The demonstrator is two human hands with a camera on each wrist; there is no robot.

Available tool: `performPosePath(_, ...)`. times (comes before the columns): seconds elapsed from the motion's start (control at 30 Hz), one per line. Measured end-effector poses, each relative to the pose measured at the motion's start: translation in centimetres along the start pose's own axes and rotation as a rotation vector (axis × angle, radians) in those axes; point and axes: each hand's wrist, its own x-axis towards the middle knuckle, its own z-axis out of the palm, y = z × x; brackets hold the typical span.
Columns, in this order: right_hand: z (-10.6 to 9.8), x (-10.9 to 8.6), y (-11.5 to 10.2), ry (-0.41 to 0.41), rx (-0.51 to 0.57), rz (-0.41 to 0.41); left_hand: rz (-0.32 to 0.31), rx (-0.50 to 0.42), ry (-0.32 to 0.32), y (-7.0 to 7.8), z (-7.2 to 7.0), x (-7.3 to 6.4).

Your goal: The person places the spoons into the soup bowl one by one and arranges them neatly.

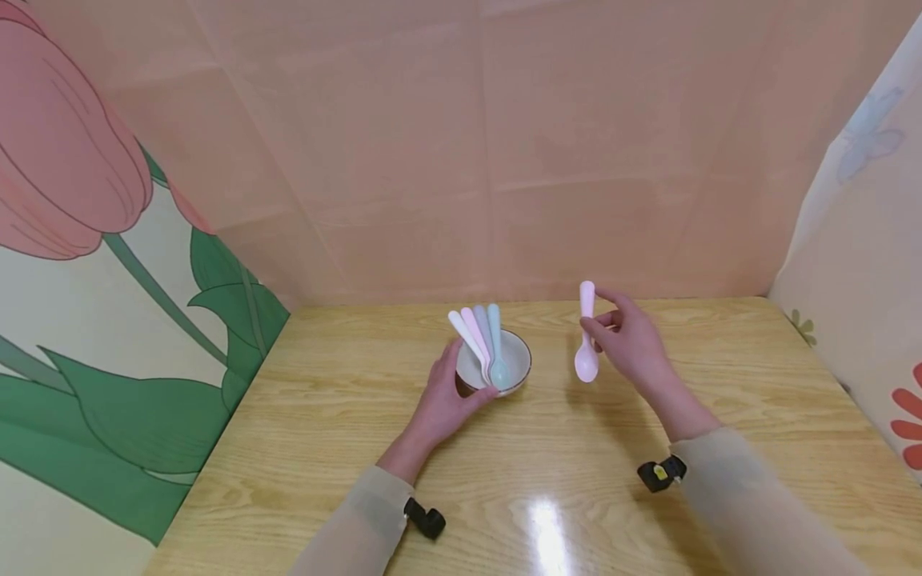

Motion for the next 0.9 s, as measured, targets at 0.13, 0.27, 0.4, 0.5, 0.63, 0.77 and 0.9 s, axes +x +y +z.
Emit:
performPosePath(0.13, 0.9, 0.1, -0.9, 0.0, 0.036, -0.018, 0.007, -0.002, 0.0, 0.1, 0.0, 0.0)
performPosePath(0.27, 1.7, 0.3, -1.5, -0.007, 0.067, -0.023, -0.009, -0.002, -0.005, 0.1, 0.0, 0.0)
performPosePath(0.4, 2.6, 0.6, -2.2, -0.016, 0.096, -0.033, -0.017, 0.003, -0.011, 0.0, 0.0, 0.0)
performPosePath(0.5, 3.4, 0.8, -2.6, -0.024, 0.115, -0.034, -0.002, 0.006, -0.007, -0.1, 0.0, 0.0)
performPosePath(0.63, 4.2, 1.0, -3.2, -0.031, 0.131, -0.031, 0.014, 0.005, 0.001, -0.1, 0.0, 0.1)
performPosePath(0.77, 5.0, 1.2, -3.7, -0.037, 0.147, -0.033, 0.015, 0.006, -0.002, -0.1, 0.0, 0.1)
performPosePath(0.9, 5.9, 1.4, -4.0, -0.041, 0.162, -0.042, 0.015, 0.004, -0.007, -0.1, 0.0, 0.2)
